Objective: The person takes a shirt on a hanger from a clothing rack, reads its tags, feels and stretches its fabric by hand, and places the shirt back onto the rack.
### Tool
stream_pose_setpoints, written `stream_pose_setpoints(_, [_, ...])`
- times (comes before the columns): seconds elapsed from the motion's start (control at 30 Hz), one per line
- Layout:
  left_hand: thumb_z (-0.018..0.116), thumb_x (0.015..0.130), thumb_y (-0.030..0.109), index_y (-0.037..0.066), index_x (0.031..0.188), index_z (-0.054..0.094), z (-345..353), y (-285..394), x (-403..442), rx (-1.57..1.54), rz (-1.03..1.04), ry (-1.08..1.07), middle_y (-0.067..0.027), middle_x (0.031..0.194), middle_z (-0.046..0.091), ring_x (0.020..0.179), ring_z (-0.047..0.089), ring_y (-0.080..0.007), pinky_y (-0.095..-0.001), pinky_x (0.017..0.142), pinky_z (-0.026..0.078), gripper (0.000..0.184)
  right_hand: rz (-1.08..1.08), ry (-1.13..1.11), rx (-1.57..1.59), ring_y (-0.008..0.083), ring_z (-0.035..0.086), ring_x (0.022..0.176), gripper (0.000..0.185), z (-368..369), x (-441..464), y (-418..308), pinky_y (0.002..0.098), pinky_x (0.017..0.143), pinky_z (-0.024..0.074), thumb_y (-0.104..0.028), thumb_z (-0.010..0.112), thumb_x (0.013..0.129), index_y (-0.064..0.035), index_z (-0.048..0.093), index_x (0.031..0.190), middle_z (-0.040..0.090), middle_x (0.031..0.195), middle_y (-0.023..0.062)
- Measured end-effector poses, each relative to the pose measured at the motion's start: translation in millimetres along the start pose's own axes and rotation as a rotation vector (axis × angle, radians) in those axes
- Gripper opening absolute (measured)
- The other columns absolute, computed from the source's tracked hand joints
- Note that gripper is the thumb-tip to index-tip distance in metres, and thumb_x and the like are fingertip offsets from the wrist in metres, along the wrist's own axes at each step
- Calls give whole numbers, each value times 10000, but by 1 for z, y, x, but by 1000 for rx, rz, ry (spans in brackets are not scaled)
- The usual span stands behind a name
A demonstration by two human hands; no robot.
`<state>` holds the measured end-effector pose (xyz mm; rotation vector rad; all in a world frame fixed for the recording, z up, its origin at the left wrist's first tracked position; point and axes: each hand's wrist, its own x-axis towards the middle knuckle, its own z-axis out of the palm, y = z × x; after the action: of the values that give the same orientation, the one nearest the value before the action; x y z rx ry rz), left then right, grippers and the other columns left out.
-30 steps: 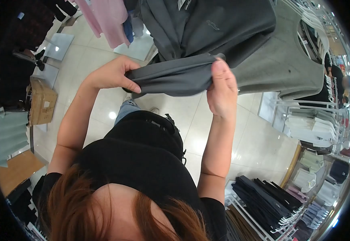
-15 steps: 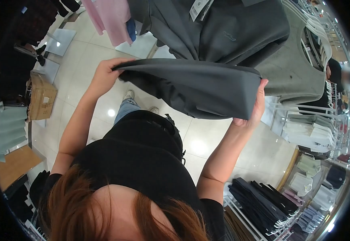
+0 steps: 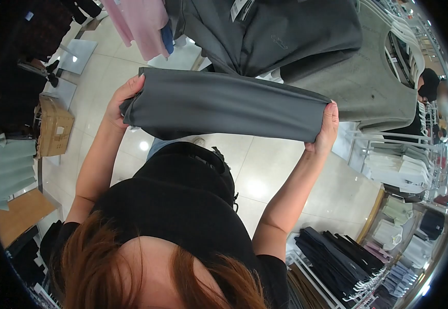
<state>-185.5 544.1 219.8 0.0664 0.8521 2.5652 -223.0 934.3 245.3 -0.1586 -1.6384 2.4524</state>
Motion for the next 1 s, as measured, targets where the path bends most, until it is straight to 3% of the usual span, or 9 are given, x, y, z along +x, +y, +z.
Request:
stream_pose_setpoints(0.43, [509, 887, 217, 8, 961, 542, 19, -3, 14, -69, 15, 289, -64, 897, 609, 786, 607, -129, -270, 704, 504, 224, 71, -32, -53, 98, 579, 717, 213, 2, 2, 15, 221, 628, 478, -258, 498, 903, -53, 552, 911, 614, 837, 41])
stream_pose_setpoints(0.83, [488, 898, 253, -6, 1049, 520, 21, 1, 11, 22, 28, 145, -76, 955, 599, 831, 599, -123, -246, 753, 485, 301, 54, -55, -59, 81, 563, 698, 202, -2, 2, 10, 209, 616, 466, -250, 488, 910, -57, 546, 896, 605, 821, 26])
stream_pose_setpoints(1.0, [578, 847, 186, -6, 1041, 540, 20, 2, 1, 392, 54, 138, -35, 901, 606, 851, 580, -91, -227, 766, 461, 276, 57, -35, -152, 50, 537, 687, 136, 18, -16, 5, 190, 598, 439, -183, 502, 904, -58, 552, 887, 582, 785, -11])
